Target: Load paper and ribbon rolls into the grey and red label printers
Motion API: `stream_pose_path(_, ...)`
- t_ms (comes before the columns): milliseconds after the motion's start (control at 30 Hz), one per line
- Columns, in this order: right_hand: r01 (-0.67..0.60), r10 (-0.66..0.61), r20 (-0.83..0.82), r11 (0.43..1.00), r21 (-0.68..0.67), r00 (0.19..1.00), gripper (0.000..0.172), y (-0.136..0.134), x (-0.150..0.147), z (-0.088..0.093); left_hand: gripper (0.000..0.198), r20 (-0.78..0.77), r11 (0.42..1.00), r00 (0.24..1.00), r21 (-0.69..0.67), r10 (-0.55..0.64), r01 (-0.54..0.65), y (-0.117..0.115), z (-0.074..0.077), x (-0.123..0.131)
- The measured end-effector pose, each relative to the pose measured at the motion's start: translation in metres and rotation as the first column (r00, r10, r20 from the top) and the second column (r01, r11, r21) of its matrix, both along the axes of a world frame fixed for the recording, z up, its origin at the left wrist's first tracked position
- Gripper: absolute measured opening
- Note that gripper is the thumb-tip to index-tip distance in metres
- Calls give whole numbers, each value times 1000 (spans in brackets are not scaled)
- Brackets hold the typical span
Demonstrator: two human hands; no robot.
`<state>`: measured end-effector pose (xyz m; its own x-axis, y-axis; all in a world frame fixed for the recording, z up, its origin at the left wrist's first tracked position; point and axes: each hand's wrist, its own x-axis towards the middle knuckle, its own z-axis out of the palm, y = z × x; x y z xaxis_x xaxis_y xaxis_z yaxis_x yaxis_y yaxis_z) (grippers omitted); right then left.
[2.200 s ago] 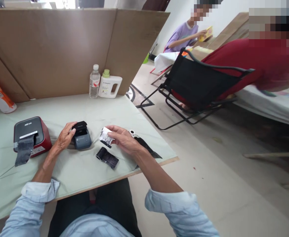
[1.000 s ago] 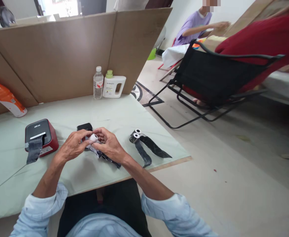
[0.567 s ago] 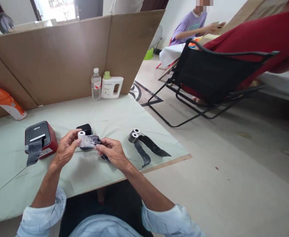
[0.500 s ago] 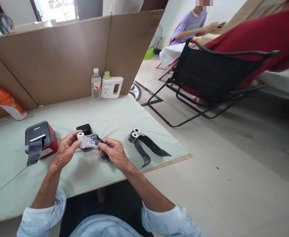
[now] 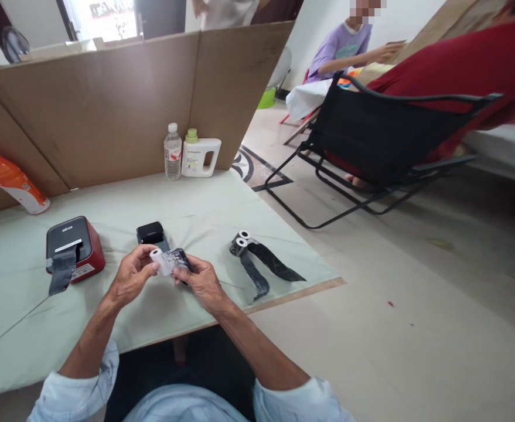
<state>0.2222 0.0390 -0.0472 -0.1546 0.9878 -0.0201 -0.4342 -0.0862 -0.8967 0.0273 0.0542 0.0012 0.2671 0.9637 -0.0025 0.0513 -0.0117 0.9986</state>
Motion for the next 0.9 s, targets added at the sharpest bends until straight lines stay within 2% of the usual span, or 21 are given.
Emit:
stream_pose_path(167,43,-40,53,998,-44,998,42,-4,0,-7,31,-91,995,991,34,-94,98,-3,-2,6)
stream_pose_path(267,98,-91,99,993,-68,991,45,-4,3,-10,25,-243,976,961,141,-129,167,2,5,5)
stream_pose_path(300,121,-111,121,990,-72,986,47,-3,5,-10,24,-302,964,948,203,-103,170,6,8,3)
stream_pose_path(367,160,-145,185,985,-68,972,48,0,10,-8,27,-403,923,915,361,23,136,19,12,-5)
stream_pose_path(433,186,-171,265,982,-31,949,48,4,17,-4,35,-470,863,866,495,172,97,37,10,-16)
stream_pose_path(467,194,-185,302,981,2,935,47,7,20,-2,39,-501,844,840,526,211,102,47,7,-23)
stream_pose_path(567,200,-231,373,972,122,899,42,15,26,5,52,-578,843,794,509,186,173,74,-10,-40)
stream_pose_path(667,181,-249,421,964,194,872,41,24,29,6,55,-599,857,793,462,115,225,89,-25,-49)
stream_pose_path(767,137,-225,454,966,219,862,39,31,29,3,50,-576,872,815,432,68,232,93,-32,-49)
stream_pose_path(900,84,-181,437,969,233,881,36,38,27,-3,47,-561,896,825,394,58,205,90,-33,-46)
